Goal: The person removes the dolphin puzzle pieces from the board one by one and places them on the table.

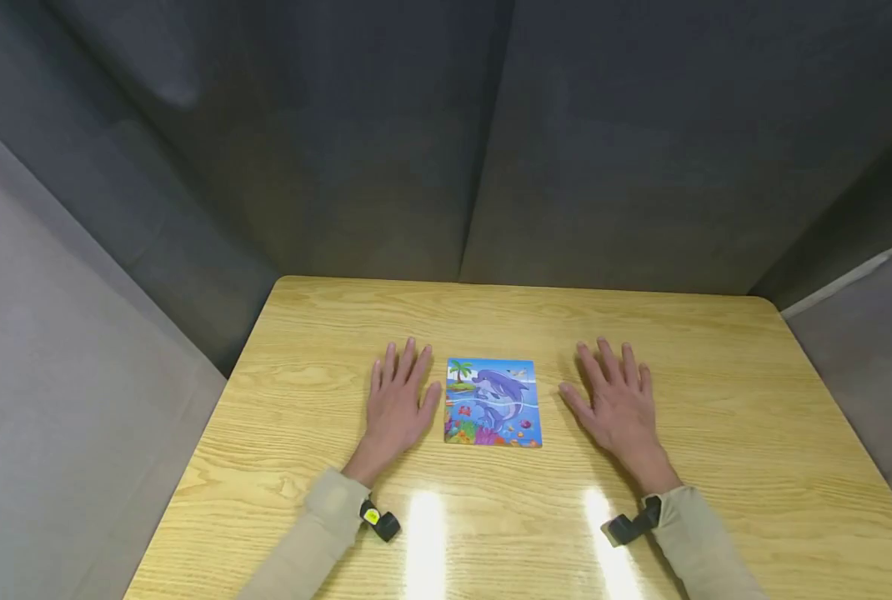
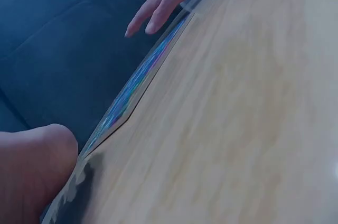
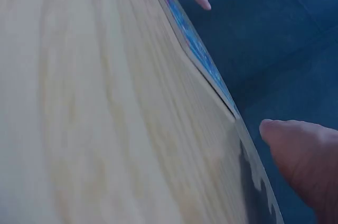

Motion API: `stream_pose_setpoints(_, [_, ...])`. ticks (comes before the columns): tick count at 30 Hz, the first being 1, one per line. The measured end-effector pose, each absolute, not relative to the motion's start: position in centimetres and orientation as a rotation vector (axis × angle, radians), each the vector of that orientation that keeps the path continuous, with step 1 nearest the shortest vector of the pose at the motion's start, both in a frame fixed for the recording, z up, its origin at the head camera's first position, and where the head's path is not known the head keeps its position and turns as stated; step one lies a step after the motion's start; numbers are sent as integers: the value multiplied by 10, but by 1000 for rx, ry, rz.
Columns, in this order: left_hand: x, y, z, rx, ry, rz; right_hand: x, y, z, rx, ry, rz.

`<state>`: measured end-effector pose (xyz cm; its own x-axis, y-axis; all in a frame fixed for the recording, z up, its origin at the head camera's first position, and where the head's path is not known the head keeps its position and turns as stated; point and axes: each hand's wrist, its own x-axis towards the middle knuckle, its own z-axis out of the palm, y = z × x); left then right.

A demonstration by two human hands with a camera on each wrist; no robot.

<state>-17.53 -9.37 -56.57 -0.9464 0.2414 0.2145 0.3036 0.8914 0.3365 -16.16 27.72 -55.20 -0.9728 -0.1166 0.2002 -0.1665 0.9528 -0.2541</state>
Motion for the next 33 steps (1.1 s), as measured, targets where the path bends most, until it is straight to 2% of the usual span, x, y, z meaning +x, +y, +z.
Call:
stream_pose_setpoints(8, [-156,-71,-568,-550,-2843,-662,-166,251,-548,431,-2849,505])
stream_pose_setpoints(21, [-111,-25,-566,-863,-2810,-591,-186,209,-534,613,-2815,692])
stream_pose_setpoints(33, [-107,-18,-573,-915,-2797,-404,-197,184,-532,797,-2845,790])
